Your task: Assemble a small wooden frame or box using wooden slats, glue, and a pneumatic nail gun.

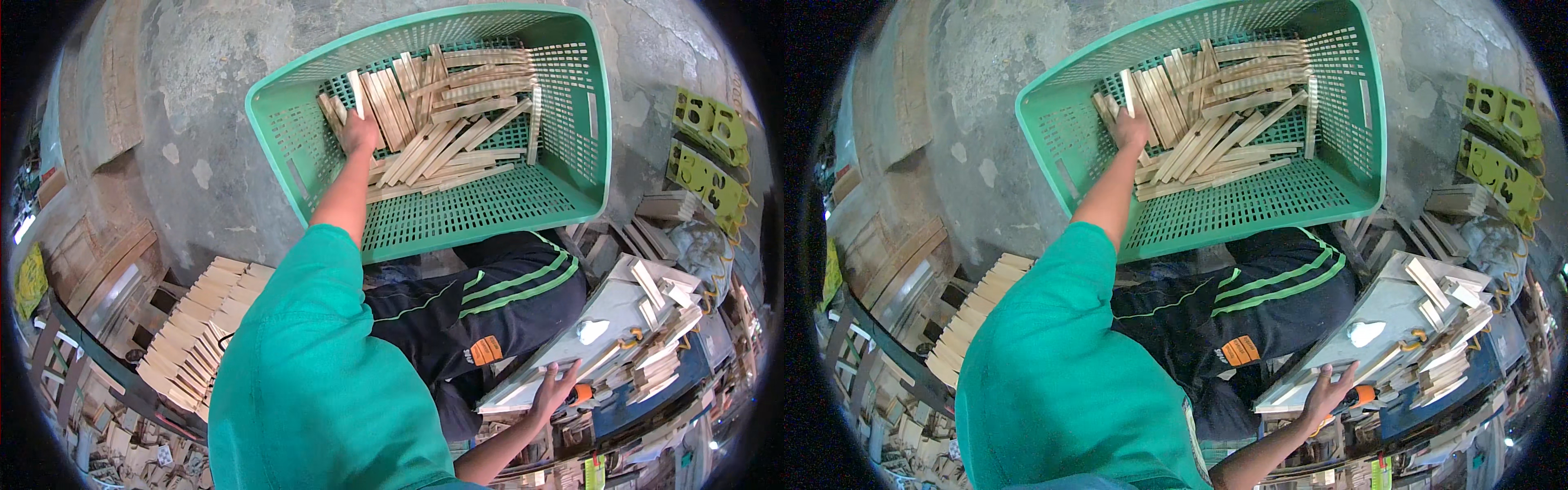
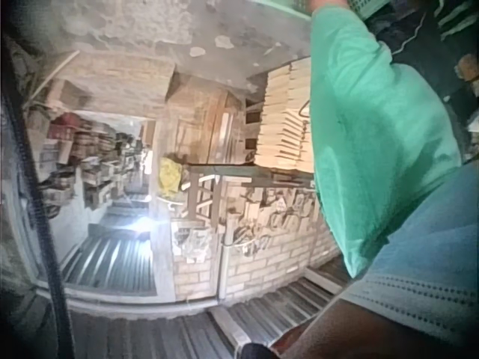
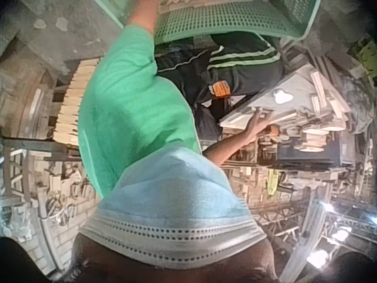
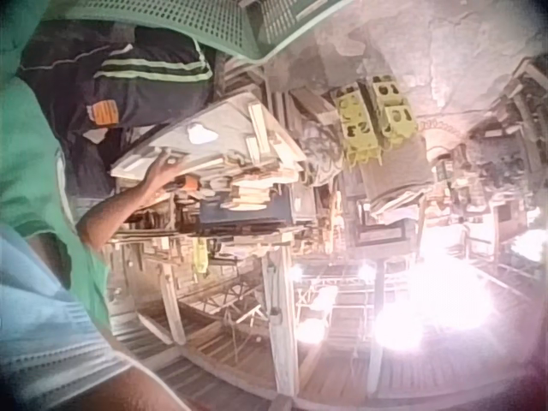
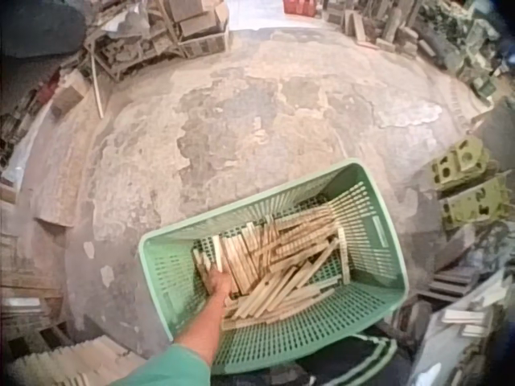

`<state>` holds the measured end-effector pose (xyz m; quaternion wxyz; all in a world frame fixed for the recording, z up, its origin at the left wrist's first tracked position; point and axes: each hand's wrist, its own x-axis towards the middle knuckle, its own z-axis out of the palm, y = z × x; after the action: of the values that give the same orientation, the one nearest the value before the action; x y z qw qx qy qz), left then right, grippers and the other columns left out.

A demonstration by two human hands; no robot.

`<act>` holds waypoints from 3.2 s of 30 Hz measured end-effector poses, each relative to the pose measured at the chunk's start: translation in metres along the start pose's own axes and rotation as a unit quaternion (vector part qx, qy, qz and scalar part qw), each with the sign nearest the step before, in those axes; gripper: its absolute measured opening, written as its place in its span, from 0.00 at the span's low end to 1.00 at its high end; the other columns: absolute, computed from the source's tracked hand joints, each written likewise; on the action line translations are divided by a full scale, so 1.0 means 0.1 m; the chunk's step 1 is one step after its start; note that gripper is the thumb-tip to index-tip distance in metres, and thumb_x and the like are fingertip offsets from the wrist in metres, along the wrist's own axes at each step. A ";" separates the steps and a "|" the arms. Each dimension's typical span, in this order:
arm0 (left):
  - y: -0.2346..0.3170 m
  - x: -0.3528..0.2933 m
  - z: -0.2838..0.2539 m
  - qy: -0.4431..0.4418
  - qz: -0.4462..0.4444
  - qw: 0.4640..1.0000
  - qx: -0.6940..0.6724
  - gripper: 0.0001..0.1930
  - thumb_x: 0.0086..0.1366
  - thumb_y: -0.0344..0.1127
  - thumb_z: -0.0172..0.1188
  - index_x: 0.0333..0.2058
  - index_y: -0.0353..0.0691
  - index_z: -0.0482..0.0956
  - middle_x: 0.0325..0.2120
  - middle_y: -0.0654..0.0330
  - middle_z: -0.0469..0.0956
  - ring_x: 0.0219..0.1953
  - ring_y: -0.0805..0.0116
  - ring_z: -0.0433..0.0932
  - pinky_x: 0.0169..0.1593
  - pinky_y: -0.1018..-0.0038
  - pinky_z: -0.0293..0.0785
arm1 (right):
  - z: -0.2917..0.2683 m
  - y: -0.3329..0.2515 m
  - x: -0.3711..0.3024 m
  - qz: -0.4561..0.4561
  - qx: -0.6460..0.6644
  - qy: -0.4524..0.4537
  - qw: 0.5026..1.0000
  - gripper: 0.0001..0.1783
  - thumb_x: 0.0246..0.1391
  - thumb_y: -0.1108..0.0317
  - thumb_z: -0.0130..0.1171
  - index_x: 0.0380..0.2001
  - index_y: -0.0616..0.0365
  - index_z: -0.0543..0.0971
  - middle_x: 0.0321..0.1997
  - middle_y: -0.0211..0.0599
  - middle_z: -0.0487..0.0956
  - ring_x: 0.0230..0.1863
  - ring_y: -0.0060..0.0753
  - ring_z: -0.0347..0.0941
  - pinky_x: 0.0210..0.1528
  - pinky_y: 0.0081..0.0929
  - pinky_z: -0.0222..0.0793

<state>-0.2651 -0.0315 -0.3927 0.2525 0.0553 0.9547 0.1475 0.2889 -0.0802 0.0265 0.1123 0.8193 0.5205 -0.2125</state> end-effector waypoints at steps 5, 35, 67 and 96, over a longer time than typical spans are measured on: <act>0.32 -0.06 0.26 0.046 0.007 0.998 -0.032 0.12 0.61 0.34 0.58 0.40 0.33 0.76 0.39 0.41 0.80 0.43 0.42 0.80 0.48 0.54 0.77 | 0.01 0.02 0.02 -0.015 -0.017 -0.008 1.000 0.46 0.61 0.45 0.59 0.71 0.66 0.57 0.71 0.61 0.59 0.70 0.60 0.57 0.71 0.45 0.52; 1.58 -0.71 0.95 -0.178 0.396 0.900 0.044 0.21 0.62 0.36 0.59 0.55 0.44 0.75 0.50 0.44 0.77 0.51 0.43 0.77 0.53 0.52 0.74 | 0.03 -0.12 -0.05 0.042 0.073 0.014 0.996 0.45 0.59 0.53 0.63 0.72 0.56 0.55 0.73 0.53 0.57 0.70 0.55 0.59 0.63 0.46 0.65; 2.04 -0.61 1.25 -0.052 0.435 0.874 0.212 0.14 0.69 0.33 0.46 0.50 0.38 0.73 0.52 0.48 0.68 0.58 0.46 0.68 0.60 0.57 0.68 | 0.03 -0.19 -0.03 0.038 0.029 0.024 0.999 0.44 0.54 0.70 0.64 0.71 0.61 0.55 0.71 0.63 0.57 0.71 0.63 0.55 0.72 0.46 0.51; 1.83 -3.05 -2.56 -0.636 0.228 0.658 -0.333 0.15 0.69 0.34 0.59 0.53 0.38 0.74 0.39 0.65 0.80 0.41 0.76 0.77 0.47 0.74 0.76 | -0.19 -1.99 -0.78 -0.245 0.450 0.102 0.853 0.29 0.53 0.70 0.70 0.57 0.64 0.73 0.48 0.47 0.79 0.46 0.37 0.79 0.50 0.31 0.76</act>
<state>-0.1227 0.0230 0.0182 0.7579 0.2642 0.4060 0.4370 0.0853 -0.0485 0.0871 -0.3783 0.6435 0.5601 -0.3592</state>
